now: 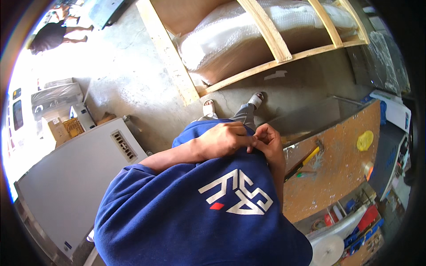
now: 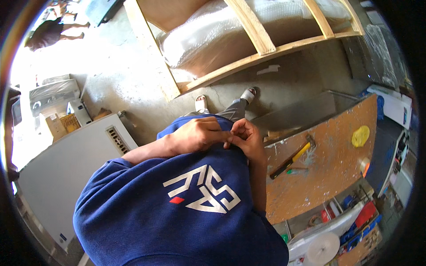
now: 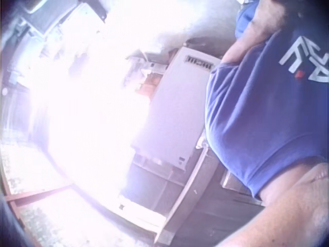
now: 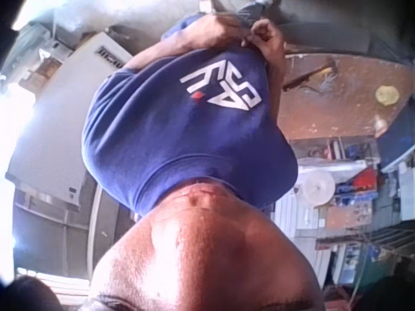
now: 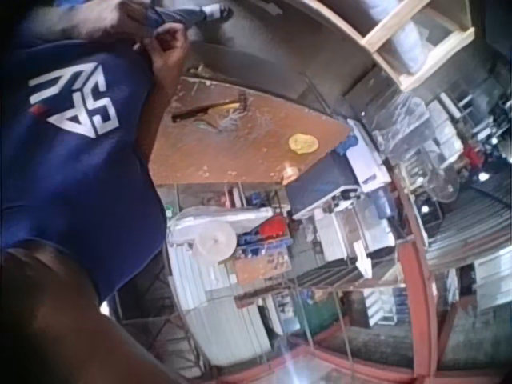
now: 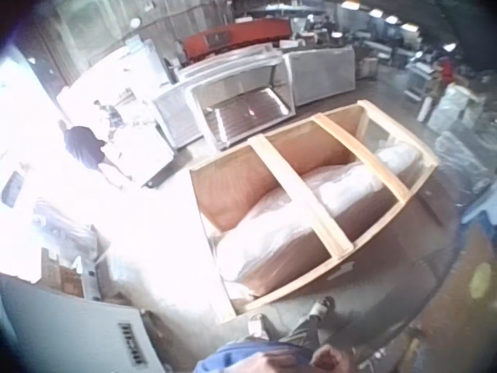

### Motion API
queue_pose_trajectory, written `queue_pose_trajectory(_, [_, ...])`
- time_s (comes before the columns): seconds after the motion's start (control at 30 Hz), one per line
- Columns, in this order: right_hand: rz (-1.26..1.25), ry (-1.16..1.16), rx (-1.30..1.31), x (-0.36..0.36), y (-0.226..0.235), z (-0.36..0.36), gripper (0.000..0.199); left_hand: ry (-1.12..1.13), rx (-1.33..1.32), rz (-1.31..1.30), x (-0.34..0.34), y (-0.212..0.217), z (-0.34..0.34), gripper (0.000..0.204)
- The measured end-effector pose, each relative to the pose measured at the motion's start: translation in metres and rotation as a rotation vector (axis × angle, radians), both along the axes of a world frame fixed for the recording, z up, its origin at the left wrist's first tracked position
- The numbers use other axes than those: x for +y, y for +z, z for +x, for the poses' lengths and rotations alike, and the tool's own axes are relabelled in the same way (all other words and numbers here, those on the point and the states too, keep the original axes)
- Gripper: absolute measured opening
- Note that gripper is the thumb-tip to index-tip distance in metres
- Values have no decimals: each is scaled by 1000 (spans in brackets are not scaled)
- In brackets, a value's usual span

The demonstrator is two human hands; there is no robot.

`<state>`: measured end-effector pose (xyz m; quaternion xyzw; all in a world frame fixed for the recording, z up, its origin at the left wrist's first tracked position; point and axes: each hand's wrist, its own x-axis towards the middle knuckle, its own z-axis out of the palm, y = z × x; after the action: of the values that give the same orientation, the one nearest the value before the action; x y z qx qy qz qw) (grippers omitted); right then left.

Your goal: The person uses a hammer to drive nails into a wooden crate frame that encloses a bubble-wrapped item. They repeatedly position nails and strike them along the crate's edges, occasionally repositioning the crate and retrieving additional nails from a nearby table.

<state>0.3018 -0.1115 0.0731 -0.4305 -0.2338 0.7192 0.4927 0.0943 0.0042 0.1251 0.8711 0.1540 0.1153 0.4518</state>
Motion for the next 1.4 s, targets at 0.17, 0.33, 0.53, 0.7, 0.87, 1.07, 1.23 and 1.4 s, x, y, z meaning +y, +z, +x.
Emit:
queue_pose_trajectory(0.17, [-256, -352, -530, -53, -39, -8, 28, 292, -34, -130, 6, -27, -68, 17])
queue_pose_trajectory(0.33, [-987, -711, -1613, -225, -152, 38, 58, 665, 93, -325, 21, -50, -111, 16])
queue_pose_trajectory(0.53, [-1325, -685, -1522, -277, -171, 45, 80, 777, 134, -692, 18, -70, -120, 20])
queue_pose_trajectory(0.7, [-1378, -484, -1667, -252, -171, 77, 79, 933, -95, -665, 4, -78, -114, 14])
queue_pose_trajectory(0.87, [-1069, -490, -1598, -274, -185, 128, 66, 1037, -241, -231, 16, -114, -108, 12])
queue_pose_trajectory(1.07, [-1139, -566, -1550, -258, -148, 127, 45, 1157, -215, -317, 18, -138, -103, 9])
queue_pose_trajectory(1.23, [-809, -648, -1308, -244, -95, 59, 39, 1064, -178, -43, 23, -132, -101, 8])
queue_pose_trajectory(1.4, [-508, -573, -1142, -185, -41, -37, 31, 1000, -194, 109, 28, -138, -104, 9])
